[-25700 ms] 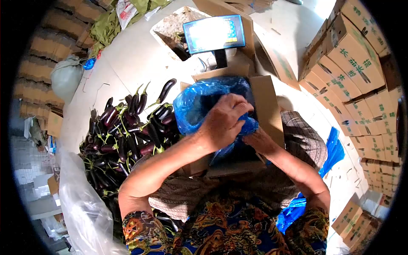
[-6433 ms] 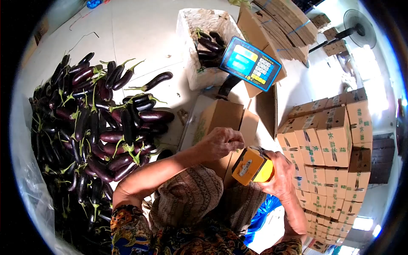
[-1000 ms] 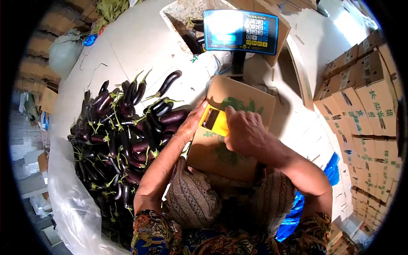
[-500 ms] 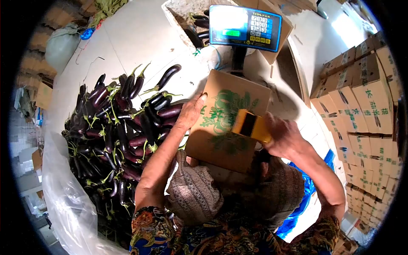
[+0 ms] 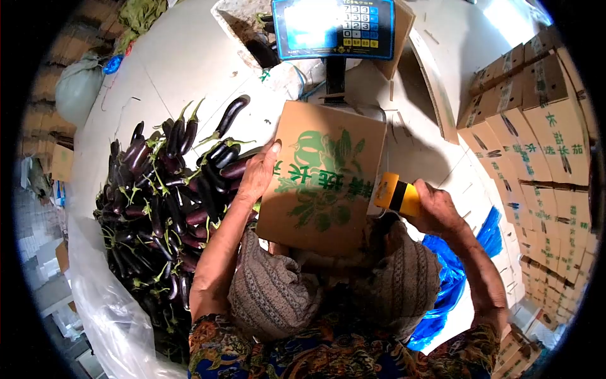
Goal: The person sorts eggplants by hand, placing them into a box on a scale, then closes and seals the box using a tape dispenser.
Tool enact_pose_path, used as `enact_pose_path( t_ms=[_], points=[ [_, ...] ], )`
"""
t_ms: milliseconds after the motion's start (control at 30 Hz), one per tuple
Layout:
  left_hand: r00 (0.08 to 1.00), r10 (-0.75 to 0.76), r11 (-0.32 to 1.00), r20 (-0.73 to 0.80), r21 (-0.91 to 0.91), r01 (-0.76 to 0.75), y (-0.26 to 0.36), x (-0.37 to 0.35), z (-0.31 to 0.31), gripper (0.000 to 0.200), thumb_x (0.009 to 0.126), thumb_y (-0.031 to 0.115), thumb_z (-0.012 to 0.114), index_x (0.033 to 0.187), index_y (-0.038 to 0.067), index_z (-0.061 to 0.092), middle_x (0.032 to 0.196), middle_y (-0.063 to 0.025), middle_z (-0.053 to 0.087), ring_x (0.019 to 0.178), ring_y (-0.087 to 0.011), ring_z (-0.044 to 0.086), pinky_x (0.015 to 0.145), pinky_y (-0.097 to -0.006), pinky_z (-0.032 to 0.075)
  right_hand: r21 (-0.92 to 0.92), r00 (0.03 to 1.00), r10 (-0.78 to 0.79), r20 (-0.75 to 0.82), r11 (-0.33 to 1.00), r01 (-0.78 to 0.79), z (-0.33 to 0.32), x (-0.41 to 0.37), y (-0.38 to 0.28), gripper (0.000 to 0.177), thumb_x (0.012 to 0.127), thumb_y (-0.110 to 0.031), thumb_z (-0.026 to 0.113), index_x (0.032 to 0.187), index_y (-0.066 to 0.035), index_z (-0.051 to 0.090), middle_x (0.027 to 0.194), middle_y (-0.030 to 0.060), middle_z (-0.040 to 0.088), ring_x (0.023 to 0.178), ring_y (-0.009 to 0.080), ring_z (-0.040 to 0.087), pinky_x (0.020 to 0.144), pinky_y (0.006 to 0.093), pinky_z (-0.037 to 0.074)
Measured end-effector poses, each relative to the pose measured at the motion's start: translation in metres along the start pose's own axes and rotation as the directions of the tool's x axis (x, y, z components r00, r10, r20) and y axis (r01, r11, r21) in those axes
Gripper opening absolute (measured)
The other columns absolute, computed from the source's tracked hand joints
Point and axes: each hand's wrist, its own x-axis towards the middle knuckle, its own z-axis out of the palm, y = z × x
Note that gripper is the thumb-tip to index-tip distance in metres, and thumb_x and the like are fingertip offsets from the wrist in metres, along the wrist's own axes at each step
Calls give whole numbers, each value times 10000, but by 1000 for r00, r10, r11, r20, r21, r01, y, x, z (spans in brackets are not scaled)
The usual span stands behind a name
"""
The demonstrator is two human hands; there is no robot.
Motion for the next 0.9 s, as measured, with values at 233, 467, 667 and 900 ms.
enact_pose_path(
  t_ms=[233, 467, 667, 900],
  points=[
    [978, -190, 954, 89, -219, 206, 0, 2, 3, 705, 916, 549, 474, 1313, -34, 495, 1320, -161, 542, 1227, -228, 493, 1044, -320, 345, 213, 997, 71, 32, 974, -76, 40, 2, 22, 523, 685, -196, 806, 1017, -25, 440, 837, 187, 625, 774, 386, 652, 631, 424, 537],
    [926, -304, 737, 222, -561, 376, 4, -1, 14, 672, 924, 535, 473, 1337, 6, 491, 1275, -127, 569, 1148, -217, 544, 984, -316, 412, 363, 998, 65, 12, 930, -65, 82, 17, 36, 634, 642, -163, 807, 1119, -25, 414, 940, 210, 600, 879, 422, 602, 739, 460, 500],
    [910, -275, 751, 310, -523, 404, 14, -7, 17, 684, 904, 563, 484, 1350, 45, 479, 1293, -115, 553, 1135, -210, 540, 968, -353, 421, 230, 987, 160, 19, 960, -160, 72, -1, 31, 635, 605, -193, 833, 1076, -24, 442, 913, 199, 590, 878, 401, 606, 727, 458, 499],
    [894, -122, 513, 430, -744, 428, 5, 12, 72, 558, 944, 521, 443, 1270, 76, 533, 1152, -82, 604, 1024, -202, 554, 898, -356, 440, 126, 987, 137, -85, 984, -126, -17, -21, -10, 533, 635, -162, 807, 1008, -4, 460, 823, 182, 582, 791, 377, 631, 672, 452, 511]
  ],
)
